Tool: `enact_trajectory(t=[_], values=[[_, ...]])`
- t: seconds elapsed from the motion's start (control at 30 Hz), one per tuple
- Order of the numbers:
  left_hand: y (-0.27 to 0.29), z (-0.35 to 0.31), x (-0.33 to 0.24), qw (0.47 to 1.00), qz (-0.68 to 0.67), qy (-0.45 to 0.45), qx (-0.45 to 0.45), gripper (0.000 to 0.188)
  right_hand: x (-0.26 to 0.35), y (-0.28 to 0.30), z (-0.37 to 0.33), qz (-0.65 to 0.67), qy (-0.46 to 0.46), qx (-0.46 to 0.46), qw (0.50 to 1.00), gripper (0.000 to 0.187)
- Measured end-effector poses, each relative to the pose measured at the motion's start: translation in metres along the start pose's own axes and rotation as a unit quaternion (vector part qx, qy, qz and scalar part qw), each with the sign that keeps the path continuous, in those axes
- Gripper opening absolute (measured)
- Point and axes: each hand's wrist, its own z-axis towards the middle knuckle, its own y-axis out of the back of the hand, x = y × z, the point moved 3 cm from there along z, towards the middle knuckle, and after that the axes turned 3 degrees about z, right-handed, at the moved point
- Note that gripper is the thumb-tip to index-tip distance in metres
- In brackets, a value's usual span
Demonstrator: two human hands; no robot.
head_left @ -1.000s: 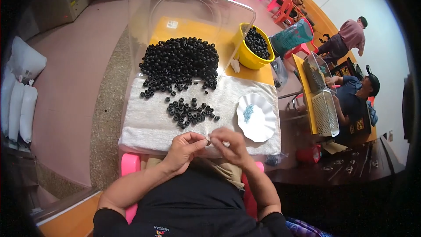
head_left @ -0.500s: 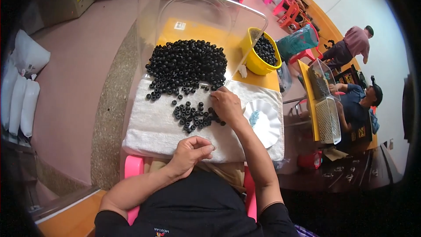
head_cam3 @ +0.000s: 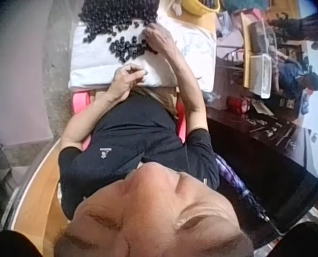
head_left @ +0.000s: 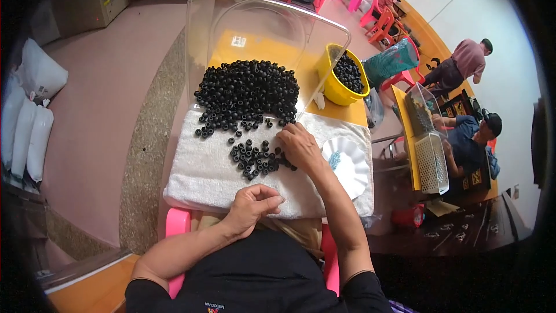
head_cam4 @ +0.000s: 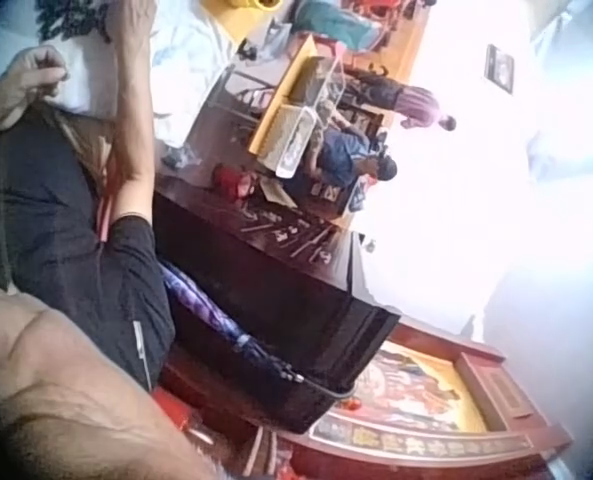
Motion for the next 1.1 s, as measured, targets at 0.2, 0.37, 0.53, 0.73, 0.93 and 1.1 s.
enact_trajectory(t=[0.2,0.37,0.53,0.73,0.93,1.1], values=[[0.001,0.001,0.001,1.000,0.013,0.006,-0.004,0.014,-0.002,0.000,-0.001,0.009,-0.004,0.024,1.000,0.019],[0.001,0.001,-0.001,1.000,0.012,-0.004,0.002,0.014,-0.004,0.002,-0.001,0.054,0.003,0.020,0.998,0.018],[0.000,0.002,-0.002,1.000,0.022,-0.012,0.004,0.013,-0.024,-0.001,-0.015,0.179,-0.035,-0.041,0.982,0.020],[-0.001,0.000,-0.007,1.000,0.018,-0.016,-0.008,0.022,0.010,0.027,-0.045,0.441,-0.134,-0.043,0.886,0.018],[-0.005,0.003,-0.007,0.998,0.047,-0.027,0.043,0.038,0.061,0.038,-0.080,0.445,-0.003,-0.040,0.895,0.028],[-0.003,0.003,-0.007,0.991,0.098,-0.041,0.083,0.040,0.074,0.047,-0.084,0.342,0.010,-0.032,0.939,0.026]])
